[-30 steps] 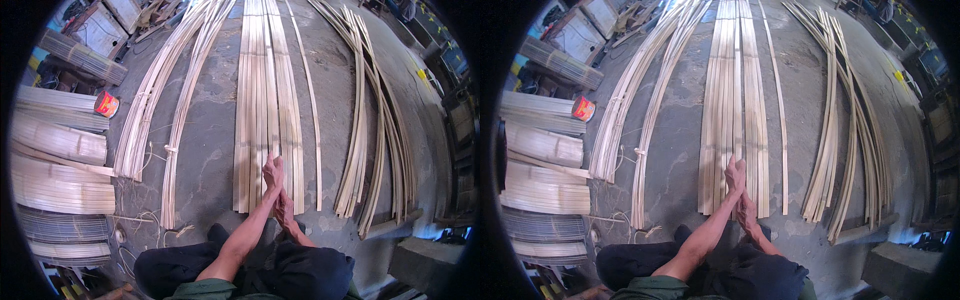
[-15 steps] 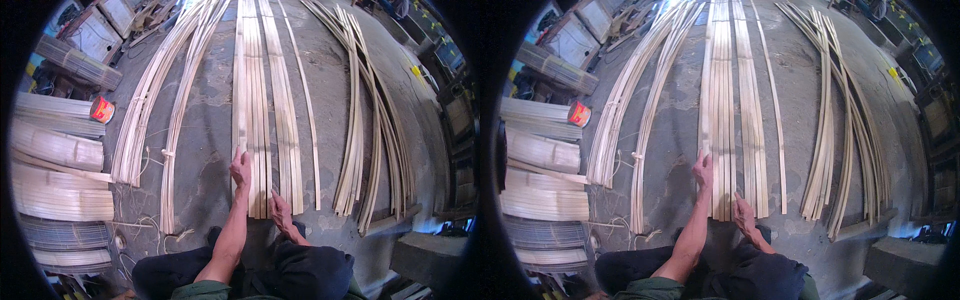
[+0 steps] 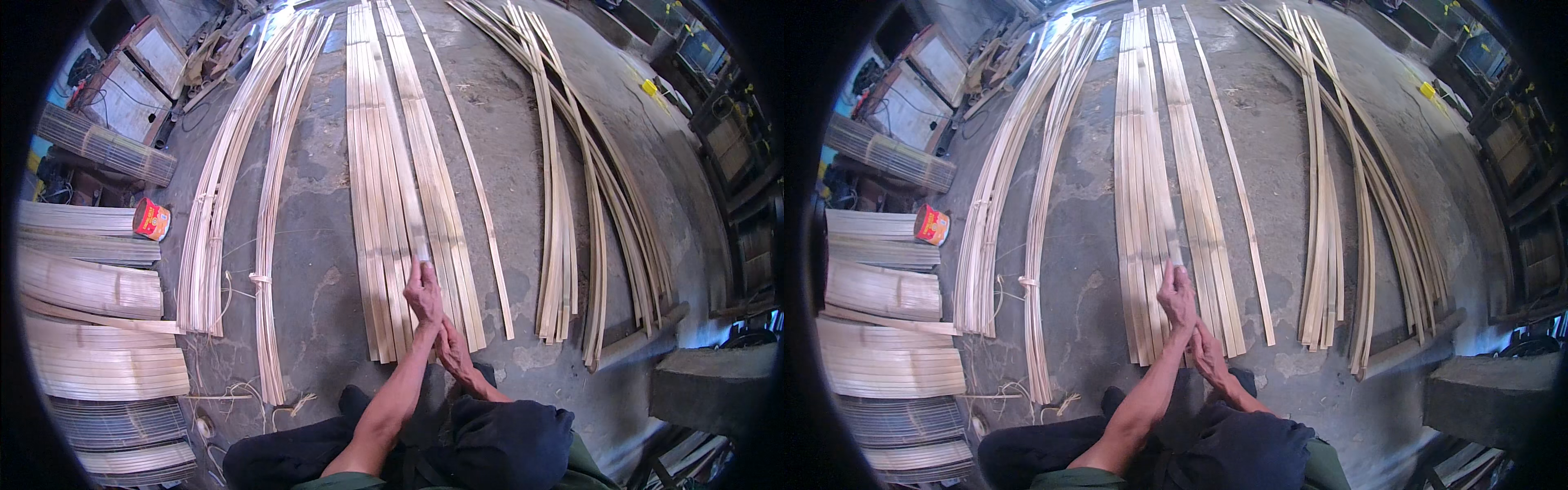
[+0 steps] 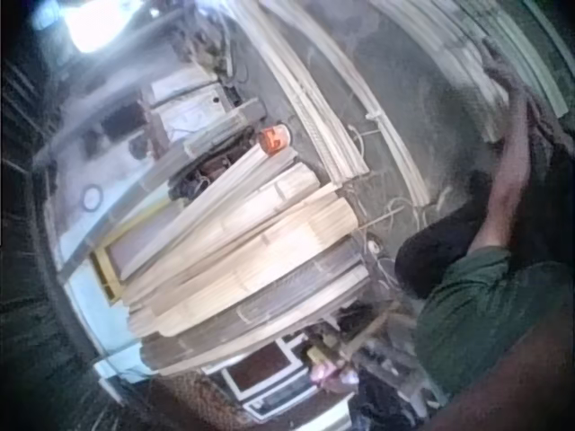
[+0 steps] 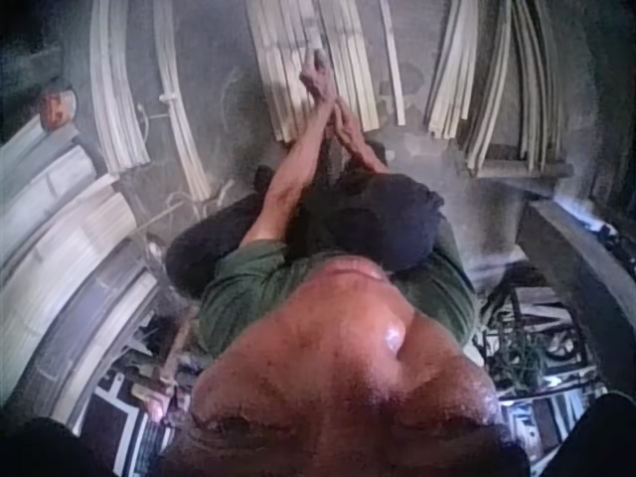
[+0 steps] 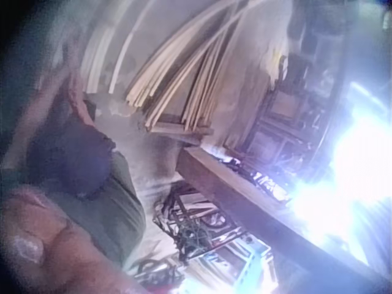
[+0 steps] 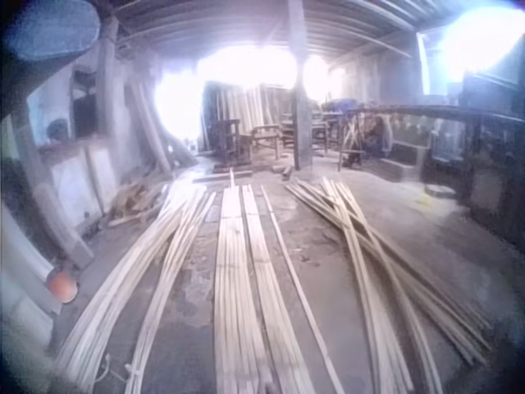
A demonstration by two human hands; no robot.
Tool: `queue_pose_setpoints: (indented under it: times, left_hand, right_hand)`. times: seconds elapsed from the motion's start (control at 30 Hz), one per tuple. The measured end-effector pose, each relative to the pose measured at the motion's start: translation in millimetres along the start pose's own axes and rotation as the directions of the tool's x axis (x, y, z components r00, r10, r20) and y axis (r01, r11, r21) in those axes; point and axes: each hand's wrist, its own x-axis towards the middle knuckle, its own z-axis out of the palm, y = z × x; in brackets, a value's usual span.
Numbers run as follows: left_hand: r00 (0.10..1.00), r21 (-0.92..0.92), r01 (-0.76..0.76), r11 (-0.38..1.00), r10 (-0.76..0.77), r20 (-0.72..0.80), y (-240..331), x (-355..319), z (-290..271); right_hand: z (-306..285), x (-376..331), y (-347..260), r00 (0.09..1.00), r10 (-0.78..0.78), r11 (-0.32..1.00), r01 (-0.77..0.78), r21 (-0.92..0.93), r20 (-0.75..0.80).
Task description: The person sits on the floor and sorts long, thin wooden strips by hand. They align the strips into neat piles, occasionally moving them between groups, and finally bundle a stack together with a piece of twine.
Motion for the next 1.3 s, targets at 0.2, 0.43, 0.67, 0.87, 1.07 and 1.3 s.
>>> queue_pose_setpoints:
  times: [0.2,0.43,0.67,0.87,1.07,1.3]
  left_hand:
    - [0.966,0.053,0.037,0.998,-0.05,0.253,16,-13,28]
    - [0.892,0.348,-0.336,0.875,0.178,0.415,-23,-15,16]
    - [0.86,0.499,-0.474,0.725,0.261,0.439,-23,-32,8]
    - [0.868,0.492,-0.434,0.754,0.206,0.451,-20,-32,5]
    - [0.866,0.482,-0.461,0.745,0.258,0.428,-20,-26,6]
    - [0.871,0.462,-0.43,0.776,0.223,0.437,-17,-25,7]
  right_hand:
    - [-22,6,8,0.978,-0.005,0.994,-0.018,-0.111,-0.209]
    - [-51,25,15,0.972,0.136,0.938,-0.189,-0.29,-0.194]
    - [-65,27,34,0.981,0.175,0.907,-0.192,-0.375,-0.079]
    - [-69,34,29,0.992,0.126,0.785,-0.118,-0.608,-0.029]
    - [-71,37,13,0.983,0.184,0.741,-0.156,-0.653,-0.027]
    - [-72,37,19,0.991,0.135,0.741,-0.104,-0.663,-0.006]
